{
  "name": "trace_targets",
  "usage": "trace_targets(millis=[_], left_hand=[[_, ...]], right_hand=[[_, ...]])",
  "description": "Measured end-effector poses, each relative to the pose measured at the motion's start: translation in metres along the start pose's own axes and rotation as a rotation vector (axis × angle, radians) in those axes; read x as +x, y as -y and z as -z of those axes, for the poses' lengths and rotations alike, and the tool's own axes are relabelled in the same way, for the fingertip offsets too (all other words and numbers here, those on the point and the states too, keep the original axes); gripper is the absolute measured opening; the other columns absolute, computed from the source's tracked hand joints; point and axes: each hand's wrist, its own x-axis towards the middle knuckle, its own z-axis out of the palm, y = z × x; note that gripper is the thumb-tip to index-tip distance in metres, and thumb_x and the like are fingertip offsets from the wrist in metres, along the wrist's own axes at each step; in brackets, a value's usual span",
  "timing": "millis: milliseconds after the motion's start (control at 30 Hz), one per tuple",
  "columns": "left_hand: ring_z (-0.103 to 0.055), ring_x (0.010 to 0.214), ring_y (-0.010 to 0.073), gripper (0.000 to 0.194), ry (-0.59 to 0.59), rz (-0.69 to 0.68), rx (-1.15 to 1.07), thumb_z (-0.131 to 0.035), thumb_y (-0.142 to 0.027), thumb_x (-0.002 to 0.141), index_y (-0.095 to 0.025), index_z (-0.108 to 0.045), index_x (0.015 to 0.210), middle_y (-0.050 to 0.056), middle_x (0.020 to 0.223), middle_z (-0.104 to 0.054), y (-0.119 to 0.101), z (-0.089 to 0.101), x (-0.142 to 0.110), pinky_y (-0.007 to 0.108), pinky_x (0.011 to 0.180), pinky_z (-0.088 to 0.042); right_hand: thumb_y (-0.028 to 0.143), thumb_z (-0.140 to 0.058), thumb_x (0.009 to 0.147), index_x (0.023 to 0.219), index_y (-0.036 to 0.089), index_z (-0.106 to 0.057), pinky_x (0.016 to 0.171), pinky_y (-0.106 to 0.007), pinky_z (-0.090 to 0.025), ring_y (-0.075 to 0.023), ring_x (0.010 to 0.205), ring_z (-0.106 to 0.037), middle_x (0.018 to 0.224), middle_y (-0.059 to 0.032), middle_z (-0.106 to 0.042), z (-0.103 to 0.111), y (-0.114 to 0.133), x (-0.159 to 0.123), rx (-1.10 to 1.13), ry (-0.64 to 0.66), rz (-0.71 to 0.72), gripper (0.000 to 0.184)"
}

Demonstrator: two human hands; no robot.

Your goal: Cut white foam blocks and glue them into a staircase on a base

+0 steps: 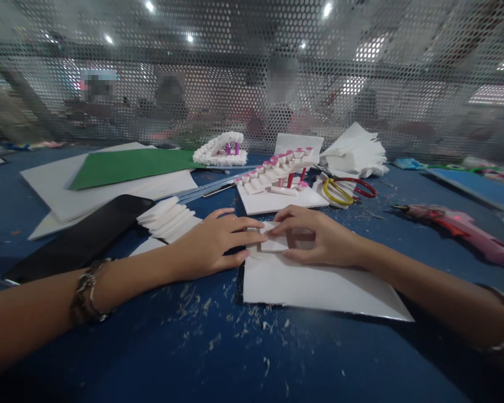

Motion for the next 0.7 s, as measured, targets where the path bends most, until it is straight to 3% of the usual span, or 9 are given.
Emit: trace_targets(millis=[467,700], left_hand=[[-0.049,0.110,0.0164,0.033,-0.057,-0.012,0.004,-0.032,-0.026,0.088,-0.024,-0.050,0.116,0.003,0.123,-0.054,-0.0027,-0.0023,0.0005,0.041,0.097,-0.023],[-0.052,0.105,0.0171,0.031,-0.033,0.020,-0.001,-0.039,-0.026,0.086,-0.026,-0.051,0.115,0.000,0.119,-0.057,-0.0049,0.0012,-0.0001,0.049,0.103,-0.011]], right_hand=[[0.026,-0.059,0.070,0.098,0.022,-0.060,0.078,-0.030,-0.044,-0.0160,0.093,-0.053,0.103,-0.0068,-0.052,-0.0003,-0.0008,0.0004,0.014,-0.002,0.008,0.028],[0.026,-0.059,0.070,0.100,0.019,-0.060,0.078,-0.030,-0.045,-0.0164,0.094,-0.052,0.104,-0.0083,-0.051,-0.0002,-0.0008,-0.0002,0.013,0.011,-0.006,0.030]])
